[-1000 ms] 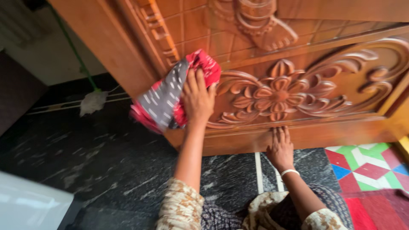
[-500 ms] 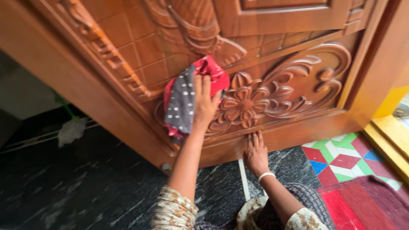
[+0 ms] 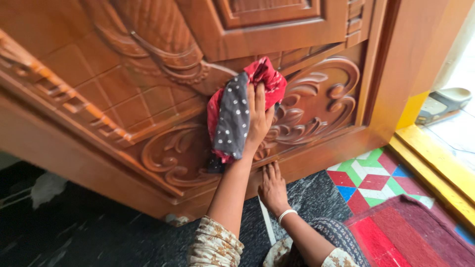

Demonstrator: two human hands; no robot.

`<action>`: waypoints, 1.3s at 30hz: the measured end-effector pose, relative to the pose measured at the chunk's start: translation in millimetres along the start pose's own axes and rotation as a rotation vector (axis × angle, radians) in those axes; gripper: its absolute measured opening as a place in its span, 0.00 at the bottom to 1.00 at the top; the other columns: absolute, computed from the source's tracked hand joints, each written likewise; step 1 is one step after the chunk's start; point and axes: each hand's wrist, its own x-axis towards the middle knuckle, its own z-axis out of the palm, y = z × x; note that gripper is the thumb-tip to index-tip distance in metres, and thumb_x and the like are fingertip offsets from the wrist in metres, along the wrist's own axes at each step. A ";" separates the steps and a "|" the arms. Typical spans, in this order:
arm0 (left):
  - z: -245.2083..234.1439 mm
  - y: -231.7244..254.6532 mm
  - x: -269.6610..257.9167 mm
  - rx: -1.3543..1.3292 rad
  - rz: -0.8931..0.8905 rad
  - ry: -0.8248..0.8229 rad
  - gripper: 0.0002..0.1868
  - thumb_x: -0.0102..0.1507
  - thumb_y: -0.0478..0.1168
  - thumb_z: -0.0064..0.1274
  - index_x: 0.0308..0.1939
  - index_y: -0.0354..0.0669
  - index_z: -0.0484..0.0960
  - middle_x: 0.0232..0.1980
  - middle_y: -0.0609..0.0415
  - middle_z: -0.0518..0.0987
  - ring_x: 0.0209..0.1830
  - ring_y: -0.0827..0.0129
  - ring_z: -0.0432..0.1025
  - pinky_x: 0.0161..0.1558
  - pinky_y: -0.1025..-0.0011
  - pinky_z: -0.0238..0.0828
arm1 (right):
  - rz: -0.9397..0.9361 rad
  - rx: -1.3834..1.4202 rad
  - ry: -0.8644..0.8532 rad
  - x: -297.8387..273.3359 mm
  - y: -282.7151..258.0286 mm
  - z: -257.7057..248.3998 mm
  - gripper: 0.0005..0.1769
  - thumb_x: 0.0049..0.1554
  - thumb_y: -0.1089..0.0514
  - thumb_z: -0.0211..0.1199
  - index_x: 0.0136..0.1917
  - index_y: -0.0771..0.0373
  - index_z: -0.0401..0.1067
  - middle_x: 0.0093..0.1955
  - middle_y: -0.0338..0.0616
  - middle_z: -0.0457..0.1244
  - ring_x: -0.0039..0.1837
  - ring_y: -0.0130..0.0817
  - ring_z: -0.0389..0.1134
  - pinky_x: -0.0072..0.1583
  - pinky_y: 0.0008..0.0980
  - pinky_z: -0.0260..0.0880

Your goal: The person cleans a carved wooden door by hand using a cloth, wiping the intricate patterns and flat surfaces.

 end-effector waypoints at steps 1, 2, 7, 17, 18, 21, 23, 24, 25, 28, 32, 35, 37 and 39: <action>8.1 4.8 5.0 -0.009 0.005 0.000 0.36 0.63 0.50 0.58 0.71 0.39 0.67 0.70 0.37 0.67 0.72 0.41 0.62 0.71 0.45 0.57 | -0.004 0.021 0.011 1.1 -0.1 -0.7 0.45 0.51 0.53 0.62 0.77 0.71 0.52 0.80 0.57 0.45 0.83 0.54 0.36 0.69 0.50 0.59; 16.7 10.6 10.3 -0.045 0.027 0.024 0.36 0.63 0.50 0.58 0.71 0.39 0.67 0.71 0.38 0.66 0.73 0.40 0.61 0.72 0.45 0.56 | 0.005 0.019 0.014 1.9 -0.4 -1.6 0.45 0.51 0.53 0.62 0.77 0.71 0.52 0.80 0.57 0.45 0.83 0.54 0.36 0.69 0.50 0.59; 54.5 49.6 35.9 -0.109 0.062 0.032 0.37 0.62 0.47 0.61 0.72 0.41 0.66 0.73 0.40 0.66 0.74 0.41 0.60 0.74 0.46 0.55 | -0.013 0.108 0.049 2.7 1.8 3.3 0.37 0.56 0.53 0.59 0.76 0.65 0.57 0.77 0.60 0.48 0.82 0.60 0.39 0.65 0.54 0.62; 58.9 97.3 75.6 0.176 0.362 -0.048 0.29 0.70 0.42 0.46 0.75 0.39 0.64 0.74 0.43 0.67 0.76 0.50 0.61 0.75 0.55 0.58 | 0.108 1.011 0.127 1.9 18.4 49.3 0.23 0.62 0.51 0.50 0.66 0.63 0.66 0.66 0.54 0.66 0.67 0.51 0.66 0.68 0.44 0.66; 58.8 91.5 67.0 0.106 0.334 -0.056 0.30 0.70 0.42 0.46 0.75 0.38 0.64 0.74 0.43 0.67 0.76 0.49 0.61 0.75 0.55 0.58 | 0.095 0.723 0.096 2.8 20.5 41.6 0.24 0.60 0.51 0.54 0.67 0.63 0.66 0.68 0.57 0.62 0.69 0.53 0.62 0.68 0.47 0.64; 63.2 64.5 40.0 0.011 0.291 -0.084 0.31 0.69 0.42 0.47 0.75 0.38 0.63 0.75 0.42 0.66 0.76 0.48 0.60 0.75 0.55 0.57 | 0.001 0.271 0.125 2.3 13.9 16.2 0.30 0.55 0.51 0.60 0.68 0.65 0.64 0.72 0.62 0.55 0.72 0.59 0.54 0.65 0.52 0.61; 65.4 45.3 15.7 -0.017 0.271 -0.115 0.31 0.69 0.42 0.48 0.76 0.37 0.62 0.75 0.41 0.65 0.76 0.47 0.60 0.75 0.54 0.56 | -0.084 0.108 0.184 2.8 7.4 3.8 0.33 0.52 0.52 0.61 0.69 0.66 0.63 0.73 0.65 0.53 0.74 0.63 0.49 0.61 0.54 0.61; 66.5 34.3 3.9 -0.026 0.255 -0.129 0.32 0.69 0.42 0.48 0.76 0.37 0.62 0.75 0.41 0.65 0.76 0.47 0.60 0.75 0.54 0.56 | -0.051 0.138 0.142 2.2 6.3 -0.9 0.35 0.53 0.52 0.62 0.70 0.67 0.61 0.74 0.62 0.52 0.77 0.60 0.46 0.64 0.54 0.60; 66.6 25.5 -9.1 -0.038 0.238 -0.150 0.32 0.69 0.42 0.48 0.76 0.37 0.62 0.75 0.40 0.65 0.76 0.46 0.59 0.75 0.54 0.56 | -0.018 0.169 0.104 3.1 5.6 -4.9 0.36 0.55 0.51 0.63 0.72 0.68 0.59 0.74 0.59 0.51 0.79 0.58 0.44 0.66 0.53 0.60; 56.2 -5.2 -53.5 -0.060 0.179 -0.216 0.33 0.68 0.43 0.49 0.76 0.36 0.61 0.75 0.39 0.64 0.76 0.45 0.59 0.75 0.53 0.55 | -0.005 0.151 0.044 0.1 5.6 -13.4 0.41 0.49 0.53 0.67 0.72 0.69 0.58 0.76 0.56 0.49 0.80 0.55 0.44 0.69 0.52 0.59; 35.7 -33.3 -86.5 -0.076 0.165 -0.273 0.34 0.68 0.43 0.50 0.76 0.35 0.60 0.76 0.37 0.63 0.76 0.43 0.58 0.75 0.52 0.54 | -0.040 0.173 0.083 -1.9 4.3 -16.7 0.45 0.49 0.55 0.68 0.74 0.70 0.55 0.77 0.57 0.48 0.80 0.55 0.43 0.67 0.52 0.59; 32.1 -27.4 -86.9 -0.105 0.197 -0.282 0.36 0.67 0.43 0.51 0.76 0.34 0.59 0.76 0.36 0.63 0.76 0.41 0.58 0.75 0.52 0.53 | -0.036 0.148 0.095 -2.7 1.8 -11.9 0.44 0.49 0.54 0.68 0.74 0.70 0.55 0.77 0.57 0.48 0.81 0.54 0.42 0.67 0.51 0.60; 33.1 -19.6 -77.7 -0.111 0.216 -0.269 0.36 0.67 0.43 0.52 0.76 0.34 0.58 0.76 0.35 0.62 0.76 0.40 0.57 0.75 0.51 0.52 | 0.020 0.130 0.063 -0.8 -1.0 -8.0 0.45 0.49 0.53 0.68 0.74 0.69 0.55 0.76 0.56 0.49 0.81 0.53 0.42 0.67 0.52 0.59; 35.7 -13.4 -64.5 -0.105 0.233 -0.258 0.37 0.67 0.43 0.52 0.77 0.34 0.58 0.77 0.35 0.62 0.76 0.40 0.57 0.76 0.51 0.52 | 0.019 0.131 0.064 1.6 -0.2 -5.5 0.45 0.48 0.53 0.68 0.74 0.70 0.55 0.76 0.57 0.49 0.81 0.54 0.42 0.68 0.51 0.60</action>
